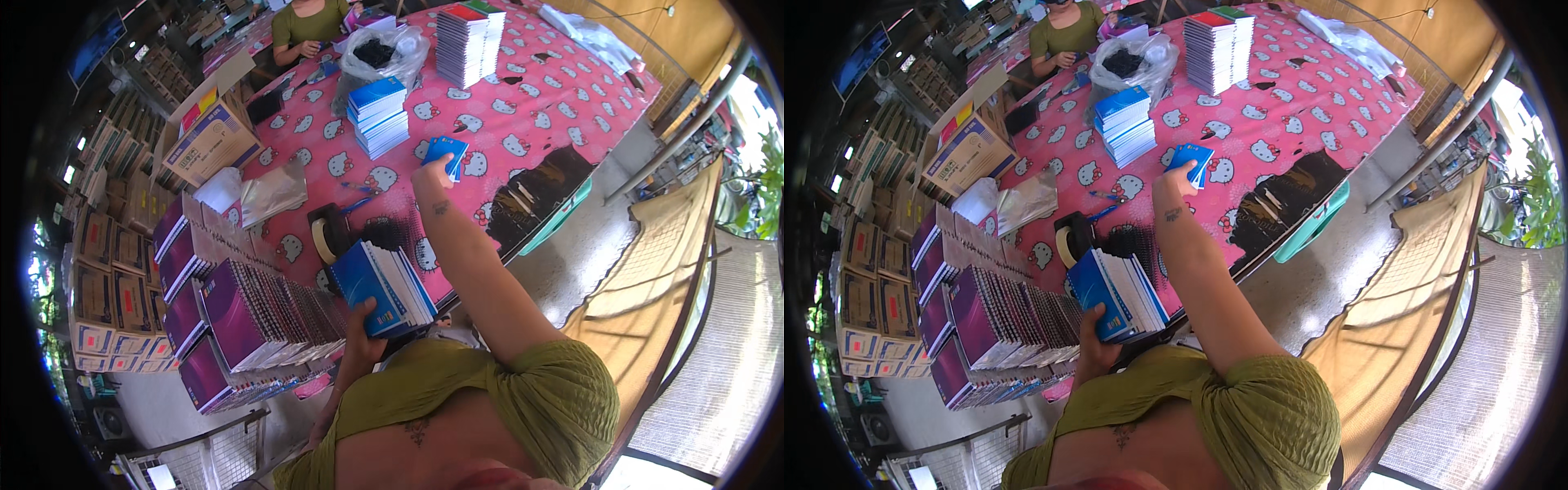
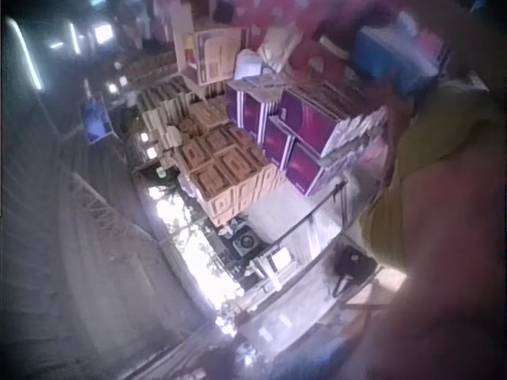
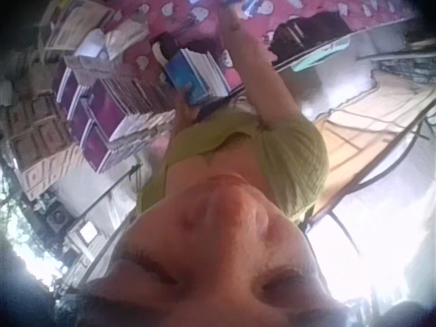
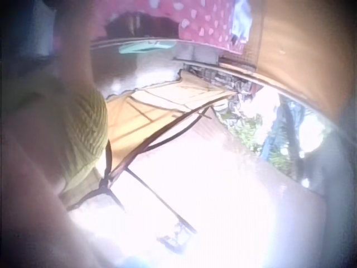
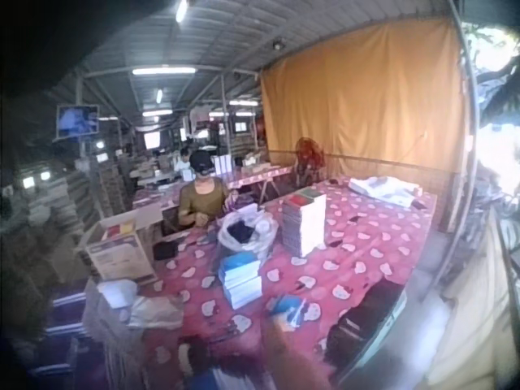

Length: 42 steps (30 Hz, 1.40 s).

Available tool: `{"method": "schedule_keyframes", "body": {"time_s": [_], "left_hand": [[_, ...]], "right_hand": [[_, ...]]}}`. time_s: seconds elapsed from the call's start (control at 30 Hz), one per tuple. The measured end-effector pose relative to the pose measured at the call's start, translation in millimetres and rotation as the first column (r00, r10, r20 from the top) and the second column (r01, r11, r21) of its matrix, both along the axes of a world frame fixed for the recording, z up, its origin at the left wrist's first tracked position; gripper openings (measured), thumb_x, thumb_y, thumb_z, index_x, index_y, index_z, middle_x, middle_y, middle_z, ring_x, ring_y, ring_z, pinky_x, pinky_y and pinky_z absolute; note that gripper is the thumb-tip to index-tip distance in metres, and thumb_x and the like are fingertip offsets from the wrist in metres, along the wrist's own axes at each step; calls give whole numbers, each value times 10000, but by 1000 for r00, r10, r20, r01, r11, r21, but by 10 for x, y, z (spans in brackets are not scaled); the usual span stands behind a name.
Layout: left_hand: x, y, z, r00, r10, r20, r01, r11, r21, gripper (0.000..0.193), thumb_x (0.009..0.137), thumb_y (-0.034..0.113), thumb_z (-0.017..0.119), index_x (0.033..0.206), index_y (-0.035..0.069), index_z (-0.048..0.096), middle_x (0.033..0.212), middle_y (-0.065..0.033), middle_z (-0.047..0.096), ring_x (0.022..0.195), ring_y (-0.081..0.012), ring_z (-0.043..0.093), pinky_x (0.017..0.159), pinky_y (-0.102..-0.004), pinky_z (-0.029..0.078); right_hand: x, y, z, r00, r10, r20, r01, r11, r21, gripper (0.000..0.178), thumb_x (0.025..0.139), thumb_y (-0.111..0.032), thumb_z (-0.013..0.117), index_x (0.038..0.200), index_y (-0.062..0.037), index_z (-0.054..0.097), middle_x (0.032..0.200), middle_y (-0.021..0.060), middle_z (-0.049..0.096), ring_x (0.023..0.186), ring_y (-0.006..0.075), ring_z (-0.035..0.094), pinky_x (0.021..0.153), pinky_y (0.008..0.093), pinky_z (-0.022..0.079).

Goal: The person sorts and stacks blue notebooks by hand on a table, then wraps a stack in clear plastic film.

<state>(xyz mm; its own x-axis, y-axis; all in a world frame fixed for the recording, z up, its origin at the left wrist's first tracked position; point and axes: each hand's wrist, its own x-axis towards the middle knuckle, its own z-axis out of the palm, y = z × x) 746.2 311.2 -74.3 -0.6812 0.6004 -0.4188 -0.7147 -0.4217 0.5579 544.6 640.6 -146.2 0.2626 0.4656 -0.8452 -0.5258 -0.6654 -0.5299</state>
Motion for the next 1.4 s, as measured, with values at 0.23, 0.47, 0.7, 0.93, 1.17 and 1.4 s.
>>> {"method": "schedule_keyframes", "body": {"time_s": [0.23,0.47,0.7,0.93,1.17,1.4], "left_hand": [[-73,177,97,997,72,-2,-72,997,28,595,872,206,679,1374,6,429,1253,-166,610,1163,-329,608,1026,-523,476],[-113,248,25,992,128,-8,-127,990,66,631,873,242,681,1403,14,426,1305,-176,600,1195,-346,599,1055,-542,452],[-351,657,104,982,163,-91,-149,978,143,615,881,225,675,1401,4,433,1319,-187,593,1196,-346,600,1057,-530,457],[-397,1236,96,969,141,-202,-124,988,96,563,893,186,667,1369,-21,450,1277,-171,608,1154,-294,626,1013,-445,502],[-308,1580,114,970,106,-217,-91,993,79,544,895,185,664,1350,-38,467,1259,-169,624,1136,-289,641,998,-432,516],[-231,1829,-9,974,150,-173,-137,987,85,553,897,179,660,1358,-48,456,1268,-191,622,1129,-297,649,991,-445,527]], "right_hand": [[-521,-168,-69,807,87,-584,-239,952,-190,926,836,-697,591,1494,-88,359,1562,139,336,1397,277,371,1156,449,304],[-212,-294,-260,558,546,-625,-613,779,133,584,952,-574,506,1317,-120,545,1294,143,560,1149,230,532,930,438,435],[1851,-593,954,-324,946,8,-679,-238,695,545,944,-460,639,1205,18,622,980,86,684,857,149,646,724,291,510],[2052,-138,956,-134,950,282,-644,-300,704,420,889,-306,753,1116,27,637,902,80,682,774,117,639,695,283,530],[2118,225,989,-44,929,368,-633,-311,709,462,849,-303,794,1108,30,604,905,84,678,787,129,645,711,298,539],[2145,490,824,-97,958,268,-647,-266,715,438,943,-393,680,1091,16,632,895,44,664,764,96,602,696,268,505]]}}
